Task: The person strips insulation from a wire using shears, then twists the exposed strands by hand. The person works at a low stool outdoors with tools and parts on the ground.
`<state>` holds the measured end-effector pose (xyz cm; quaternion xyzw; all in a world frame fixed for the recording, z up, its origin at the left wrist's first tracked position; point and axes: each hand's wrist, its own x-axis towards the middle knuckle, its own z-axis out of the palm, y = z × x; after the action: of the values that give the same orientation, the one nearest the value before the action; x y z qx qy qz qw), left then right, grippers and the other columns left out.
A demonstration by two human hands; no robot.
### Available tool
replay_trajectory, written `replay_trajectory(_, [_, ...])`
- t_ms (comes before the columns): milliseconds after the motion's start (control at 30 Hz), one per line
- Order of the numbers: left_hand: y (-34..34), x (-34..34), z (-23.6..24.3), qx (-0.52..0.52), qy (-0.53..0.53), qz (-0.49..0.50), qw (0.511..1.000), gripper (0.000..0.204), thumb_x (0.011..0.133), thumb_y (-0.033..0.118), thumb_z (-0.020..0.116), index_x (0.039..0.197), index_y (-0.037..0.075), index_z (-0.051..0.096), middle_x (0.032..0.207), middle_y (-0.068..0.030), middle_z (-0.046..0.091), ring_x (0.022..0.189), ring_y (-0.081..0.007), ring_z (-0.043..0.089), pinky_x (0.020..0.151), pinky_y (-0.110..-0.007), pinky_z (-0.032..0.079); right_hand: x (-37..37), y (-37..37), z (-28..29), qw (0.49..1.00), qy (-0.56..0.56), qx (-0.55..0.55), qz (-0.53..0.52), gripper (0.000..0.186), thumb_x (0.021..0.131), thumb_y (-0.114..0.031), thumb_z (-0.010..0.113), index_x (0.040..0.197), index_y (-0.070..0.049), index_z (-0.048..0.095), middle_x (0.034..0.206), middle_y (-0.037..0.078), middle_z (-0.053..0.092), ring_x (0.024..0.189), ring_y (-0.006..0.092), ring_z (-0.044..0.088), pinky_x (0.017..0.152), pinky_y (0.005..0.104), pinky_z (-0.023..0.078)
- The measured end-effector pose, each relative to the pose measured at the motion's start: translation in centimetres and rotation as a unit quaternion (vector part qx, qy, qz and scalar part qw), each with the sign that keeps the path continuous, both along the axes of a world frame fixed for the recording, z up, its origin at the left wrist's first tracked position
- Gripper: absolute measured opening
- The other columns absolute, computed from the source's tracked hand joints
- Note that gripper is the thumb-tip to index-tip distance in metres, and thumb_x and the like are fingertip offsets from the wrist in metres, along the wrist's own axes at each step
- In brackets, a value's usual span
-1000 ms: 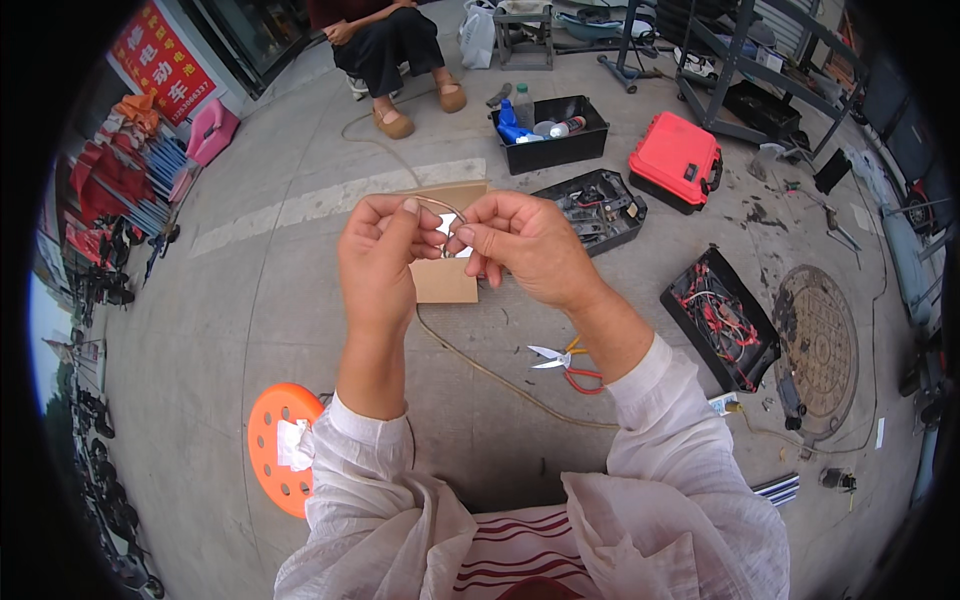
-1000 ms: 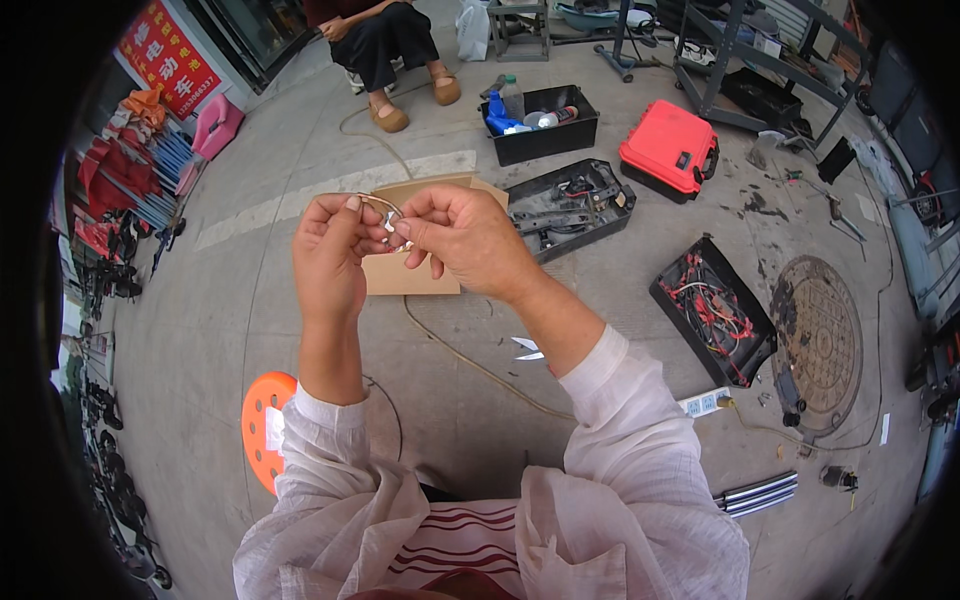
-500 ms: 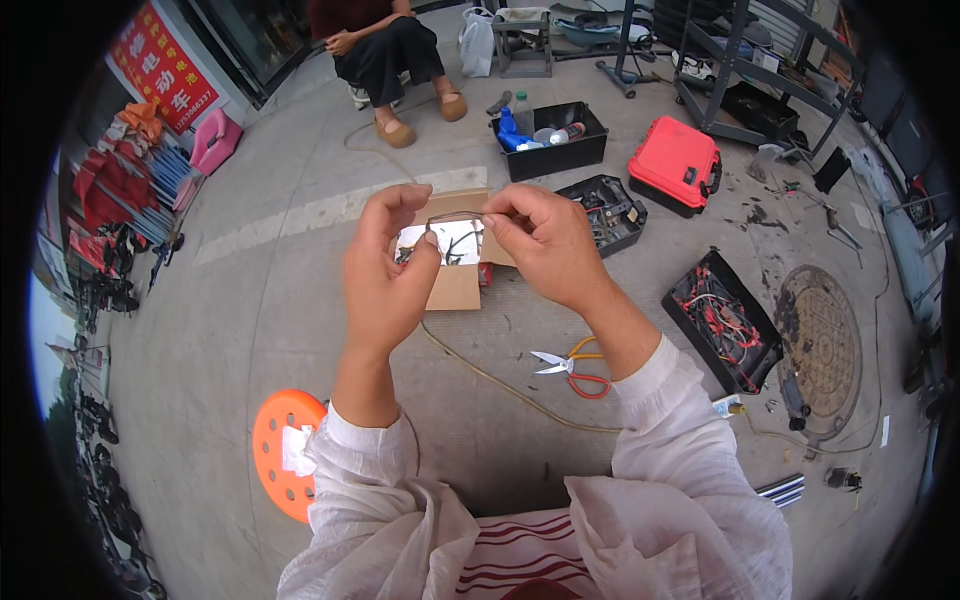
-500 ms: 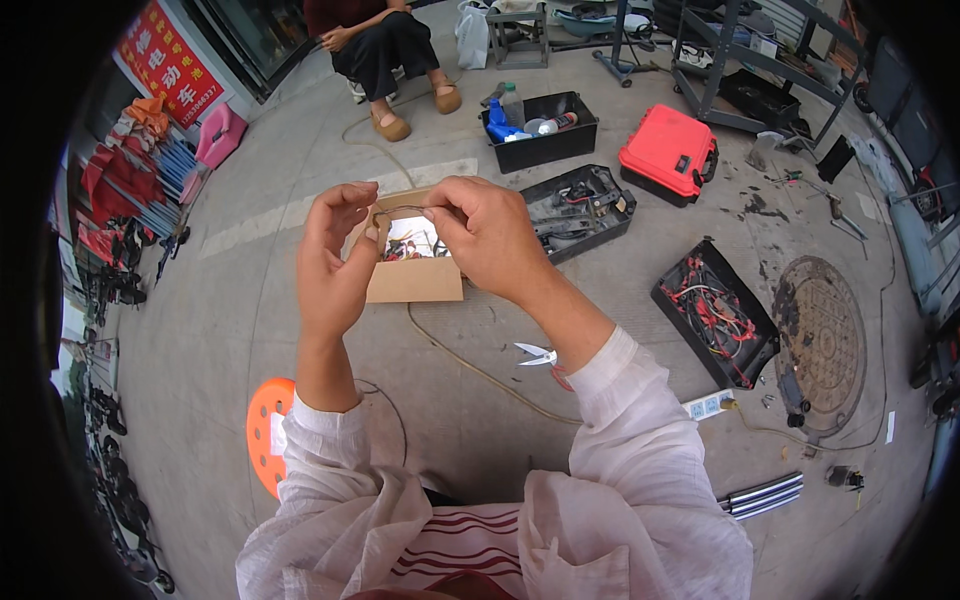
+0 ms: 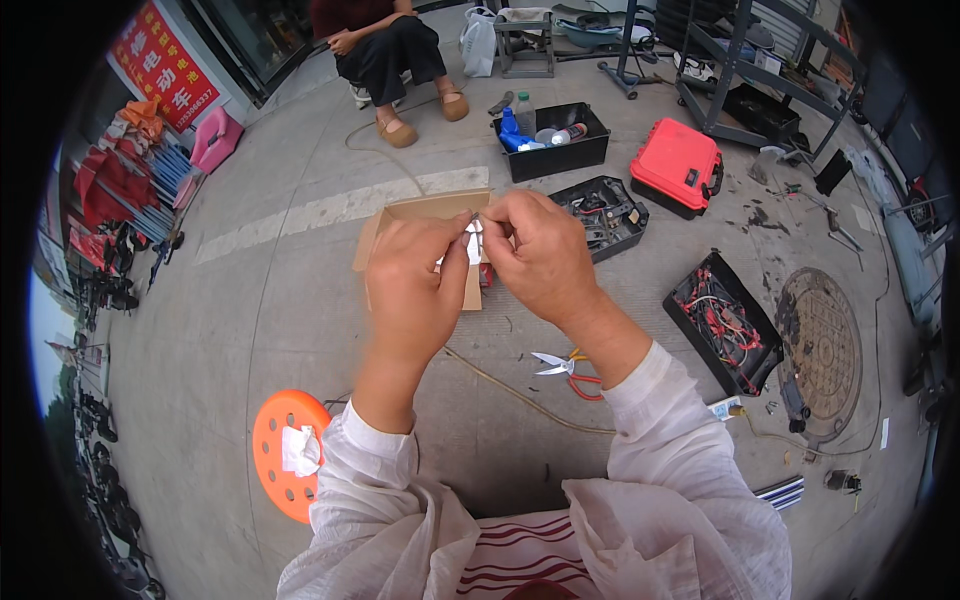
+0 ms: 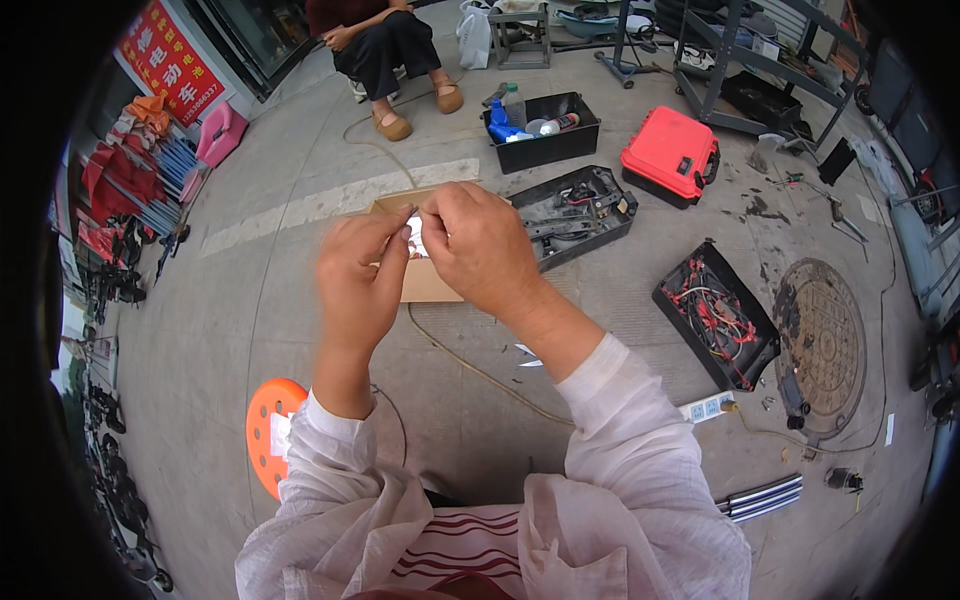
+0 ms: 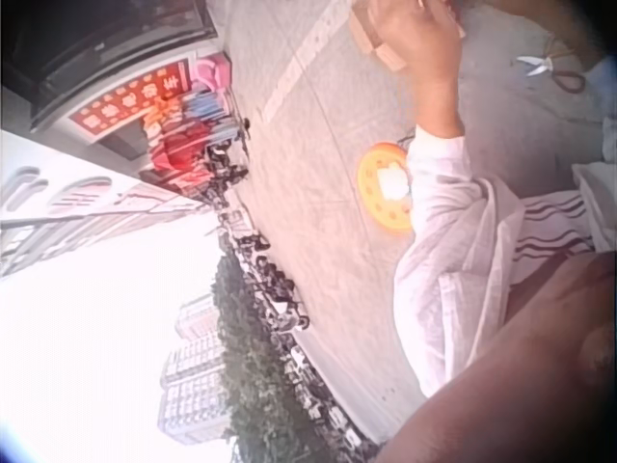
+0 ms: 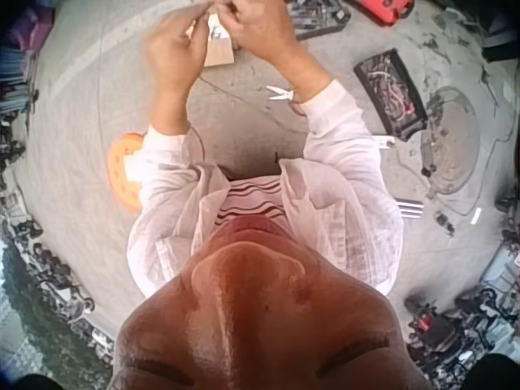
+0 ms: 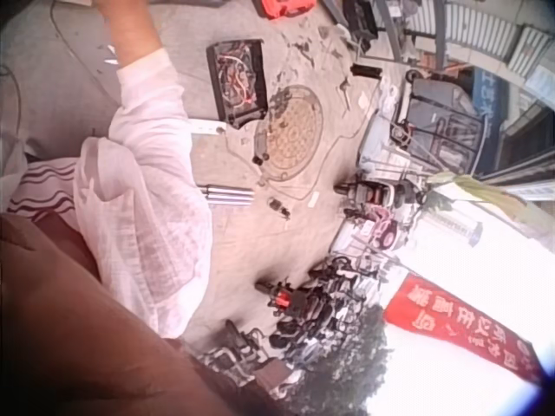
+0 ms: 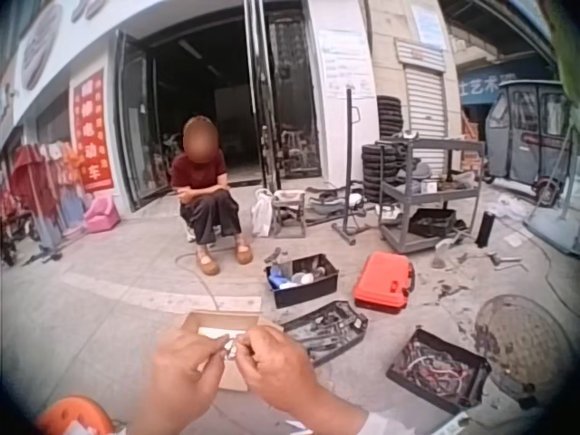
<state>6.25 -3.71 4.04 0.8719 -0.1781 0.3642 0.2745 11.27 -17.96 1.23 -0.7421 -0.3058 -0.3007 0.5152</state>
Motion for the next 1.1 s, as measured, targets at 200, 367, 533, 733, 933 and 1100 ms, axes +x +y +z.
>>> replay_trajectory(200, [-0.7, 0.2, -1.3, -0.337, 0.181, -0.089, 0.92, 0.019, 0.088, 0.005, 0.064, 0.105, -0.003, 0.068, 0.087, -0.0061, 0.068, 0.077, -0.0099, 0.06, 0.067, -0.025, 0.048, -0.1, 0.6, 0.0, 0.994, -0.083, 0.008, -0.066, 0.017, 0.074, -0.002, 0.066, 0.077, -0.005, 0.05, 0.073, 0.009, 0.057, 0.068, 0.0287, 0.058, 0.061, 0.0395, 0.047])
replay_trajectory(367, [-0.6, 0.6, -1.4, -0.412, 0.216, -0.127, 0.876, 0.015, 0.09, 0.005, 0.063, 0.1, -0.004, 0.067, 0.088, -0.0037, 0.066, 0.076, -0.0075, 0.059, 0.067, -0.022, 0.049, 0.0, 0.5, 0.0, 0.997, -0.068, 0.039, -0.02, 0.015, 0.075, -0.002, 0.066, 0.08, -0.005, 0.053, 0.073, 0.009, 0.058, 0.068, 0.0283, 0.059, 0.061, 0.038, 0.048])
replay_trajectory(533, [-0.3, 1.0, -1.3, -0.234, 0.023, -0.056, 0.97, 0.011, 0.086, 0.0, 0.064, 0.097, -0.004, 0.066, 0.09, -0.0064, 0.067, 0.075, -0.0093, 0.062, 0.067, -0.022, 0.051, -1.0, 0.5, 0.9, 0.99, 0.084, 0.093, 0.059, 0.009, 0.079, -0.002, 0.066, 0.082, -0.002, 0.057, 0.075, 0.008, 0.062, 0.064, 0.0183, 0.061, 0.056, 0.0298, 0.048])
replay_trajectory(733, [0.2, 1.2, -2.2, -0.272, 0.049, -0.062, 0.959, 0.014, 0.084, -0.002, 0.064, 0.097, -0.004, 0.066, 0.09, -0.0101, 0.069, 0.079, -0.0139, 0.068, 0.069, -0.024, 0.054, -1.5, 0.4, 1.5, 0.929, 0.266, 0.188, 0.175, 0.006, 0.085, -0.003, 0.067, 0.085, 0.002, 0.063, 0.079, 0.004, 0.067, 0.068, 0.0062, 0.061, 0.061, 0.022, 0.05])
replay_trajectory(933, [0.6, 0.9, -1.7, -0.238, 0.044, -0.054, 0.969, 0.013, 0.083, -0.002, 0.066, 0.096, -0.003, 0.068, 0.088, -0.0103, 0.069, 0.077, -0.0142, 0.068, 0.068, -0.025, 0.055, -1.4, 0.3, 1.6, 0.9, 0.313, 0.207, 0.221, 0.007, 0.086, -0.003, 0.067, 0.088, 0.003, 0.065, 0.081, 0.005, 0.068, 0.071, 0.0072, 0.062, 0.063, 0.0208, 0.052])
replay_trajectory(1100, [0.5, 0.6, -1.0, -0.2, 0.036, -0.051, 0.978, 0.011, 0.086, -0.003, 0.063, 0.096, -0.006, 0.067, 0.092, -0.0082, 0.066, 0.078, -0.0108, 0.063, 0.066, -0.023, 0.052, -1.3, 0.2, 1.4, 0.89, 0.33, 0.207, 0.237, 0.009, 0.086, -0.005, 0.069, 0.089, 0.003, 0.066, 0.081, 0.005, 0.068, 0.07, 0.0072, 0.062, 0.062, 0.0205, 0.051])
